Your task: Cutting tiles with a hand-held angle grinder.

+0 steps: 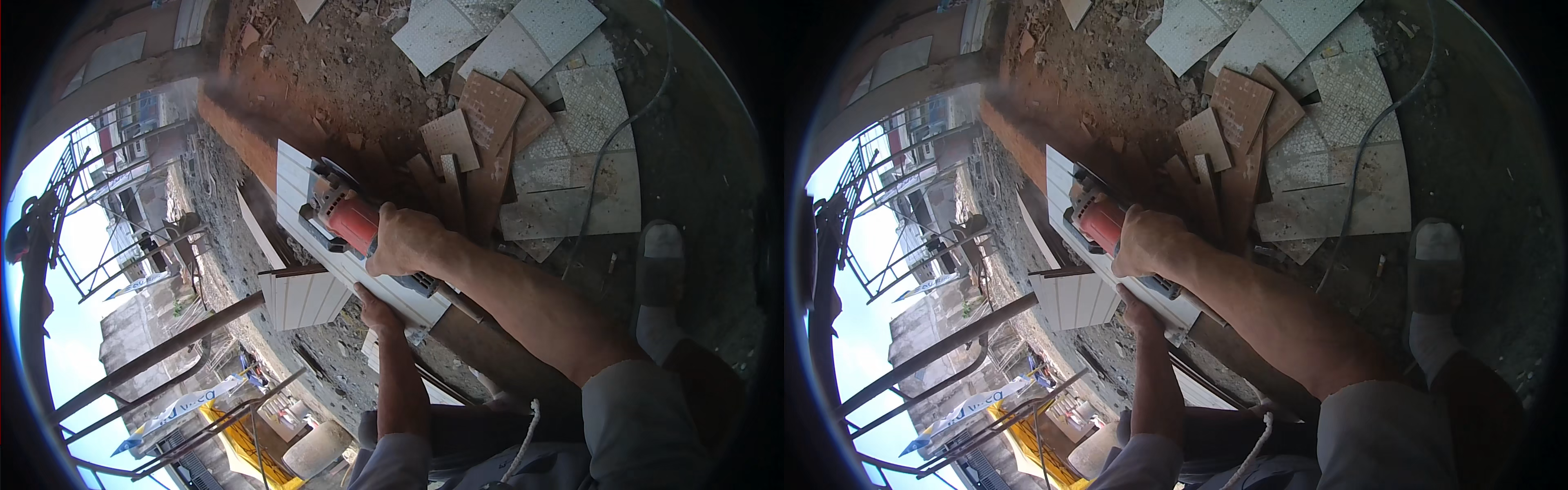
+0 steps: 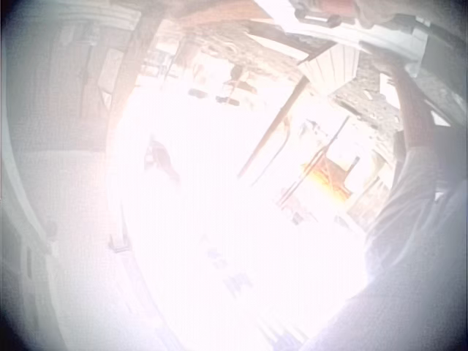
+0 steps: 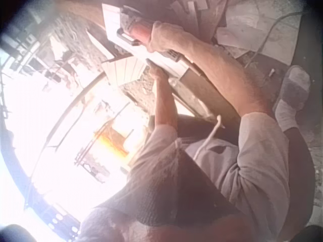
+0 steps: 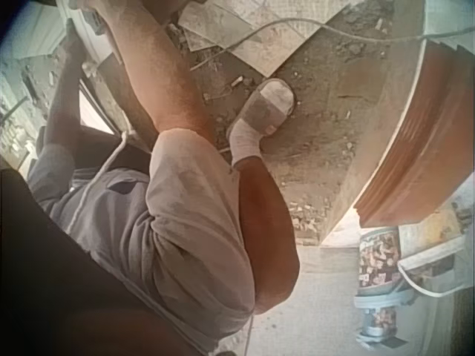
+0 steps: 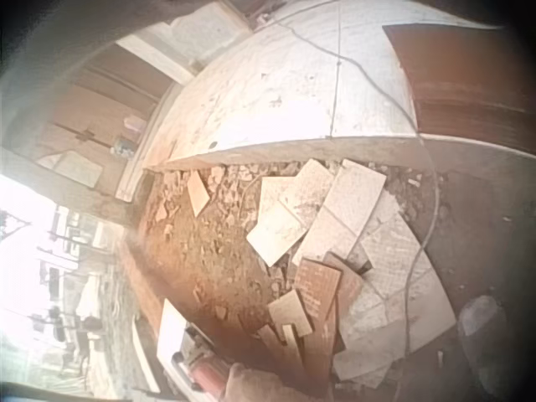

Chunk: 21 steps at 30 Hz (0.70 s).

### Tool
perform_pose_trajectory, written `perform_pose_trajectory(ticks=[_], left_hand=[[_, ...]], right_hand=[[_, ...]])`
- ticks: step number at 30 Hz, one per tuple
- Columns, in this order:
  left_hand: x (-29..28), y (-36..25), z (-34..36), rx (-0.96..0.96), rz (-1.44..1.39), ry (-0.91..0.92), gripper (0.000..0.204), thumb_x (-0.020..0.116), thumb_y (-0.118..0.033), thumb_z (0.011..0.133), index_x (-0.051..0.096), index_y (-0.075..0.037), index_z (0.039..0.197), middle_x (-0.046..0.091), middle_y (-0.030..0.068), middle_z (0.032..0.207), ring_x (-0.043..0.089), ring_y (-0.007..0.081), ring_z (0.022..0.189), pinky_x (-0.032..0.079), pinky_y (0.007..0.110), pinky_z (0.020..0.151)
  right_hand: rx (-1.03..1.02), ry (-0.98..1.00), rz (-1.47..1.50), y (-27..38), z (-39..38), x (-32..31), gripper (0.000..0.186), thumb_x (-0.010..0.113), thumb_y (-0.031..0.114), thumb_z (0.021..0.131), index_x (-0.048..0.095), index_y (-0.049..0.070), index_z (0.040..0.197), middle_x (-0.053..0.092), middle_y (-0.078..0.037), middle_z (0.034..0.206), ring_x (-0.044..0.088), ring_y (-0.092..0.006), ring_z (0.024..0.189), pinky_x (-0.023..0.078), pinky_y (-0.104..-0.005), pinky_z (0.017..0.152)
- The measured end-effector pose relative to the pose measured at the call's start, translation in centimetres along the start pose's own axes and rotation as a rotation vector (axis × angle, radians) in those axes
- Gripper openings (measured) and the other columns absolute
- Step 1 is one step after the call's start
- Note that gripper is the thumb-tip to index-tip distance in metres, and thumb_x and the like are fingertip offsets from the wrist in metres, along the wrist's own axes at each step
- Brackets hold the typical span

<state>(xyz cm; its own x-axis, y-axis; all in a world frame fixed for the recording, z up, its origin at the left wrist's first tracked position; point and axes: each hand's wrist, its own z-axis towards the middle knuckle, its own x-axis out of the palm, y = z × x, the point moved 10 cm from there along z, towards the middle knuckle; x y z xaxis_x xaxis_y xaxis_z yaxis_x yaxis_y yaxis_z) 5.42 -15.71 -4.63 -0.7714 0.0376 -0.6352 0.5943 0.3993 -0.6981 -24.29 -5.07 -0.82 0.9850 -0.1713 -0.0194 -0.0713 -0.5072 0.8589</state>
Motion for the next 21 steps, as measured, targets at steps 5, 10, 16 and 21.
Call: perform_pose_trajectory(ticks=[5, 10, 16, 21], left_hand=[[0.0, 0.2, 0.6, 0.037, -0.035, 0.030, 0.083, 0.052, -0.070, 0.088, 0.063, 0.009, 0.113, 0.067, 0.0178, 0.107, 0.065, 0.0281, 0.091, 0.054, 0.039, 0.080], [-0.6, 0.3, 0.6, 0.000, 0.069, -0.029, 0.083, 0.051, -0.069, 0.088, 0.064, 0.010, 0.110, 0.068, 0.0181, 0.104, 0.065, 0.0276, 0.091, 0.053, 0.038, 0.080], [-0.5, 0.0, 0.6, 0.020, 0.025, -0.022, 0.083, 0.051, -0.069, 0.088, 0.064, 0.010, 0.109, 0.068, 0.0181, 0.102, 0.065, 0.0274, 0.090, 0.053, 0.038, 0.079], [0.1, -0.6, -0.6, 0.026, 0.085, -0.027, 0.081, 0.051, -0.068, 0.089, 0.064, 0.010, 0.109, 0.069, 0.0174, 0.101, 0.066, 0.0272, 0.088, 0.053, 0.037, 0.078]], right_hand=[[-0.016, -0.005, 0.005, 0.2, -0.3, -0.1, 0.077, 0.072, 0.033, 0.067, 0.043, -0.011, 0.122, 0.063, -0.030, 0.109, 0.065, -0.0372, 0.104, 0.051, -0.0384, 0.094], [-0.011, -0.002, -0.004, -0.1, -0.4, -0.1, 0.077, 0.072, 0.033, 0.066, 0.043, -0.011, 0.122, 0.063, -0.030, 0.109, 0.065, -0.0370, 0.104, 0.051, -0.0384, 0.093], [-0.011, 0.001, 0.003, 0.1, -0.5, 0.1, 0.077, 0.073, 0.033, 0.066, 0.043, -0.012, 0.122, 0.063, -0.030, 0.108, 0.065, -0.0371, 0.104, 0.051, -0.0381, 0.093], [-0.012, -0.017, -0.004, -0.3, -0.3, -0.1, 0.077, 0.072, 0.033, 0.066, 0.043, -0.012, 0.121, 0.063, -0.031, 0.108, 0.066, -0.0375, 0.103, 0.052, -0.0380, 0.093]])
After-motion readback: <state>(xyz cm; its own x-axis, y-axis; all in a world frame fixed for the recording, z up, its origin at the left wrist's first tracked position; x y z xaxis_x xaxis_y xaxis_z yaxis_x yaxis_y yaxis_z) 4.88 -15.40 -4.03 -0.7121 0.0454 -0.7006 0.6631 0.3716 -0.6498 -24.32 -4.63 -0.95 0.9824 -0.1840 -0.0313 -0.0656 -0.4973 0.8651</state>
